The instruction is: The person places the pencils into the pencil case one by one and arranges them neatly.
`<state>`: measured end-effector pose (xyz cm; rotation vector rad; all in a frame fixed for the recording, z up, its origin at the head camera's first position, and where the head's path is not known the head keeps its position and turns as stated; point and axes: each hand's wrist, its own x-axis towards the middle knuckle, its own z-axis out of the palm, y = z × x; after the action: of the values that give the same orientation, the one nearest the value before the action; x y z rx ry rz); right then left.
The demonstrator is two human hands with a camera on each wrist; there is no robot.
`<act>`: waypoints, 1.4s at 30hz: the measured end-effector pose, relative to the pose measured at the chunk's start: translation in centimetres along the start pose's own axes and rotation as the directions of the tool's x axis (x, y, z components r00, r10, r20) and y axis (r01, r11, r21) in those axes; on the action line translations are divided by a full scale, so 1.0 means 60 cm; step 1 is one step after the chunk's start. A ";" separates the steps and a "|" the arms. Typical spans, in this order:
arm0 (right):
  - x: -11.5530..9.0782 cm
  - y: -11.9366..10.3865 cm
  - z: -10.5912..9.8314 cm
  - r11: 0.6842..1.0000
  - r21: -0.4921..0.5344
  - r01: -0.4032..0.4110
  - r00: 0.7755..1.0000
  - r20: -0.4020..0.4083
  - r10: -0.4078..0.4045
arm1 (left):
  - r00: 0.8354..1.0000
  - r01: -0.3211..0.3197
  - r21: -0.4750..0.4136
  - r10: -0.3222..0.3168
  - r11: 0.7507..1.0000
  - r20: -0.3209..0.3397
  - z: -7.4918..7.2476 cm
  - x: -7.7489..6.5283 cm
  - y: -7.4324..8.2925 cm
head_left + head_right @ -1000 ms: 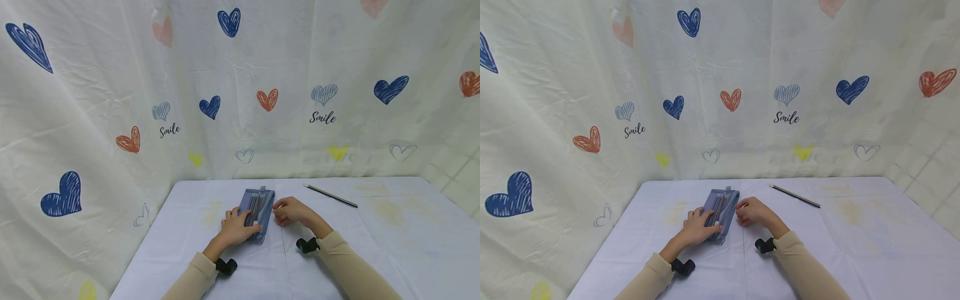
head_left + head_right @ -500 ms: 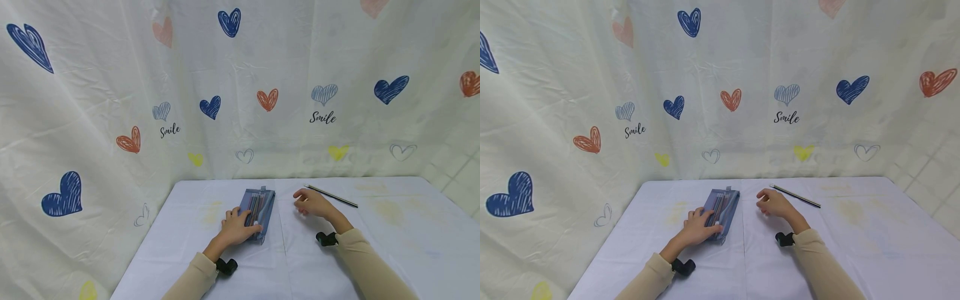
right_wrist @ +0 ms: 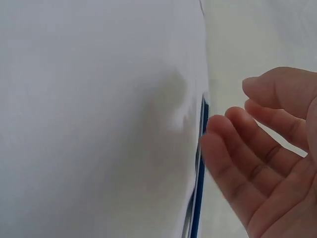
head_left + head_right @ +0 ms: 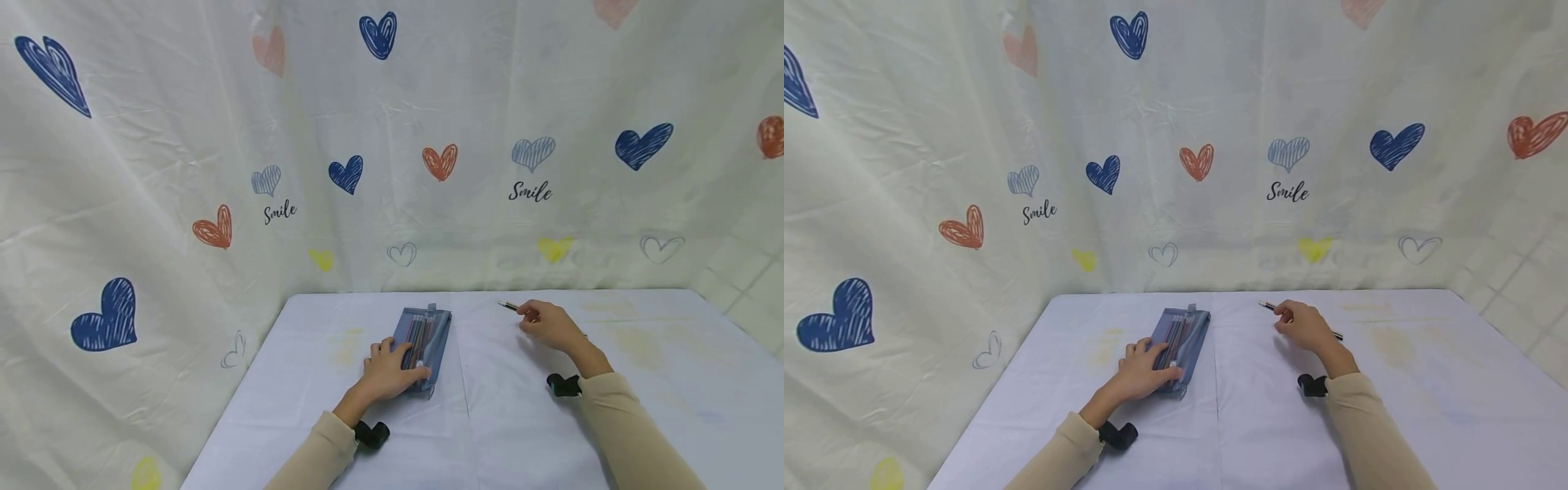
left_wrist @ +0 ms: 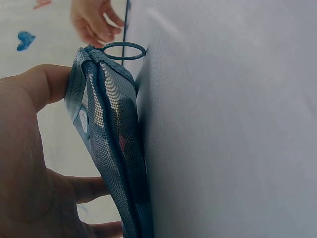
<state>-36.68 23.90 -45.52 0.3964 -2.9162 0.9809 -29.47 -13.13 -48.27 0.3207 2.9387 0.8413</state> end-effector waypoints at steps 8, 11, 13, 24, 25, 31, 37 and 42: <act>-0.007 0.030 -0.031 0.998 -0.052 -0.038 0.998 -0.062 0.034 | 1.000 0.007 0.003 -0.007 1.000 -0.004 -0.001 0.001 0.001; -0.008 0.043 -0.037 0.994 -0.097 -0.042 0.996 -0.084 0.034 | 1.000 0.002 -0.003 -0.002 1.000 -0.003 -0.005 -0.003 0.003; -0.009 0.050 -0.040 0.992 -0.112 -0.053 0.995 -0.089 0.043 | 1.000 0.003 -0.003 -0.003 1.000 -0.001 -0.005 -0.004 0.003; -0.009 0.059 -0.048 0.984 -0.160 -0.078 0.996 -0.043 0.072 | 1.000 0.006 -0.011 -0.006 1.000 0.000 -0.002 -0.005 0.000; -0.009 0.060 -0.049 0.983 -0.167 -0.078 0.997 -0.039 0.073 | 1.000 0.005 -0.011 -0.005 1.000 0.001 -0.003 -0.005 0.000; -0.009 0.059 -0.049 0.980 -0.177 -0.088 0.996 0.003 0.090 | 1.000 0.000 0.001 0.000 1.000 0.000 0.000 -0.001 0.000; -0.009 0.054 -0.042 0.984 -0.150 -0.101 0.991 0.077 0.113 | 1.000 0.004 0.005 -0.004 1.000 0.001 0.003 0.003 -0.002; -0.006 0.052 -0.033 0.985 -0.158 -0.071 0.990 0.109 0.089 | 1.000 0.012 0.013 -0.012 1.000 0.001 0.007 0.004 -0.002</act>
<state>-37.20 27.57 -45.81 0.3412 -3.1076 0.7585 -29.70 -12.97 -48.71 0.3045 2.9434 0.8212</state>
